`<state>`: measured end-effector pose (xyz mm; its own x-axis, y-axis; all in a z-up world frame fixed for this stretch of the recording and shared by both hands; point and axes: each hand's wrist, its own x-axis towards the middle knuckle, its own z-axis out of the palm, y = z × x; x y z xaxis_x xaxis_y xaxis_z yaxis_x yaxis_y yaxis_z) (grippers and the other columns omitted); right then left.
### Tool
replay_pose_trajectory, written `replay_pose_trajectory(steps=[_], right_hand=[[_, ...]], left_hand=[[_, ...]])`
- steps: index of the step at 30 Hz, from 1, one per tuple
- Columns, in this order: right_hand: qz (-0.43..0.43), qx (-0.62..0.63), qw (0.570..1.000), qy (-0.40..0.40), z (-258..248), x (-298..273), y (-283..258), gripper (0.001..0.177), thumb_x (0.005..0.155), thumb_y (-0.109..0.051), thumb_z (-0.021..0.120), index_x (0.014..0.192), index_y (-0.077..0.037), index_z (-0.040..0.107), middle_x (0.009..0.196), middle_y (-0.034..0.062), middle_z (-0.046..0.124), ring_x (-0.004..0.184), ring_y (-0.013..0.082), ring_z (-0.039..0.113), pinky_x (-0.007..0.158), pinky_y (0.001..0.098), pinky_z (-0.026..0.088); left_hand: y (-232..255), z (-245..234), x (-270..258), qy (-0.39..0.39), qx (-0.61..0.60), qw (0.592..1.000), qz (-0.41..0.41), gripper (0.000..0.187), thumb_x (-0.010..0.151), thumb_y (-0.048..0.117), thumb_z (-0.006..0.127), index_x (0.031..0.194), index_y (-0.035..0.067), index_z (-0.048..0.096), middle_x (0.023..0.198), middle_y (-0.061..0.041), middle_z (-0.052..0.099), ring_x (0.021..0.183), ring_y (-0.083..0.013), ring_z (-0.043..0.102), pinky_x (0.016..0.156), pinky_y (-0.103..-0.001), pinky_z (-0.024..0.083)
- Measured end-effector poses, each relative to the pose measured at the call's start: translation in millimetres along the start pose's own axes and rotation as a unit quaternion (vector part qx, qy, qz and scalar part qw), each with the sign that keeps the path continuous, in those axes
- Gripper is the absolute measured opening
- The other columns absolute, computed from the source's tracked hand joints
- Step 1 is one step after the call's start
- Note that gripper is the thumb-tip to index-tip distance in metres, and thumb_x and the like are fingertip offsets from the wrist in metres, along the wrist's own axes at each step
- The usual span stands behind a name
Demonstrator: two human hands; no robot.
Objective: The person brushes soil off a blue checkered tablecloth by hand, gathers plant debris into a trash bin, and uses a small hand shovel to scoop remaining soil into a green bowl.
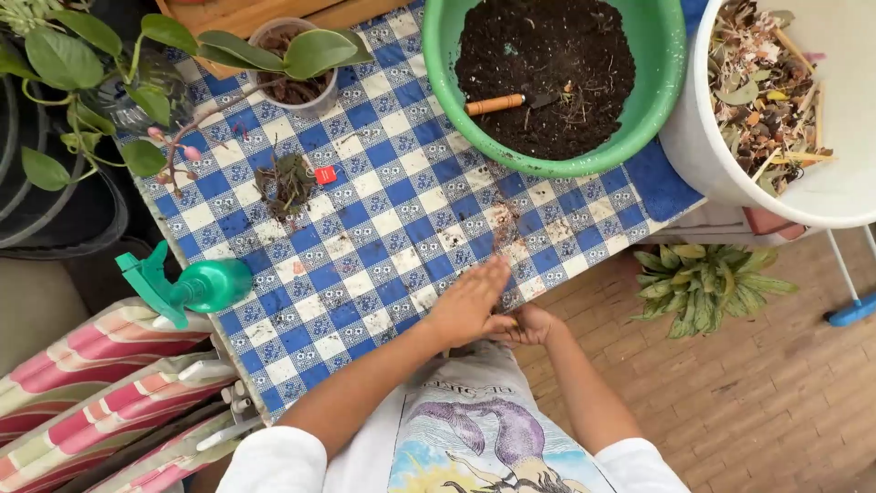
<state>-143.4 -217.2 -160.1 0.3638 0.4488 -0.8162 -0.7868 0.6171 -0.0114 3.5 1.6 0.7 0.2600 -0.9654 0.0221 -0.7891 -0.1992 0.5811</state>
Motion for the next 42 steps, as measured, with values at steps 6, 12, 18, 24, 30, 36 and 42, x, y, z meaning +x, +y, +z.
replay_pose_trajectory(steps=[6,12,18,24,30,36,42], right_hand=[[-0.067,-0.053,0.996,-0.023,-13,6,-1,0.059,0.107,-0.043,0.028,0.141,0.002,0.044,0.131,0.0215,0.062,0.111,0.0303,0.070,0.094,0.0441,0.058],[-0.008,0.009,0.999,-0.032,-31,27,2,0.056,0.111,-0.034,0.026,0.142,0.010,0.043,0.131,0.0267,0.064,0.114,0.0351,0.070,0.098,0.0445,0.061],[0.005,0.020,0.999,-0.030,-40,32,6,0.069,0.112,-0.041,0.025,0.143,0.019,0.042,0.130,0.0355,0.060,0.114,0.0400,0.068,0.098,0.0461,0.054],[0.014,0.023,0.997,-0.069,57,-23,-4,0.065,0.107,-0.036,0.019,0.144,0.013,0.040,0.136,0.0371,0.056,0.120,0.0434,0.067,0.100,0.0428,0.057],[0.002,0.018,1.000,-0.022,21,6,14,0.058,0.107,-0.027,0.020,0.141,0.014,0.043,0.132,0.0330,0.060,0.118,0.0401,0.067,0.101,0.0445,0.059],[-0.045,-0.011,0.999,-0.012,-16,30,26,0.048,0.110,-0.032,0.029,0.132,0.002,0.054,0.124,0.0177,0.067,0.108,0.0241,0.070,0.094,0.0376,0.060],[-0.035,0.015,0.997,-0.070,-46,46,31,0.048,0.114,-0.042,0.037,0.131,-0.002,0.056,0.117,0.0112,0.069,0.097,0.0156,0.072,0.077,0.0282,0.064]], left_hand=[[18,4,-19,0.000,-0.023,1.000,0.009,0.092,0.100,0.065,0.041,0.160,-0.004,0.025,0.170,-0.018,0.021,0.158,-0.0308,0.018,0.127,-0.044,0.015],[10,10,-24,0.013,-0.008,1.000,0.021,0.086,0.102,0.062,0.041,0.158,-0.003,0.031,0.170,-0.018,0.025,0.159,-0.0293,0.022,0.129,-0.043,0.016],[9,-9,-21,-0.024,-0.047,0.998,-0.018,0.085,0.103,0.059,0.041,0.160,-0.002,0.029,0.170,-0.018,0.024,0.158,-0.0295,0.020,0.129,-0.042,0.014],[-11,-36,-26,0.021,0.016,0.996,-0.089,0.090,0.101,0.062,0.042,0.161,-0.002,0.021,0.170,-0.018,0.017,0.158,-0.0311,0.013,0.126,-0.044,0.012],[16,-11,-45,-0.084,-0.050,0.995,-0.008,0.088,0.102,0.062,0.037,0.162,-0.001,0.020,0.172,-0.016,0.015,0.159,-0.0286,0.013,0.127,-0.042,0.011],[28,10,-49,-0.074,-0.051,0.996,0.001,0.084,0.106,0.060,0.032,0.161,-0.003,0.021,0.172,-0.019,0.014,0.160,-0.0303,0.013,0.128,-0.042,0.011],[39,7,-37,-0.080,-0.046,0.996,-0.009,0.085,0.105,0.060,0.034,0.160,-0.004,0.022,0.170,-0.020,0.015,0.159,-0.0312,0.013,0.127,-0.043,0.011]])
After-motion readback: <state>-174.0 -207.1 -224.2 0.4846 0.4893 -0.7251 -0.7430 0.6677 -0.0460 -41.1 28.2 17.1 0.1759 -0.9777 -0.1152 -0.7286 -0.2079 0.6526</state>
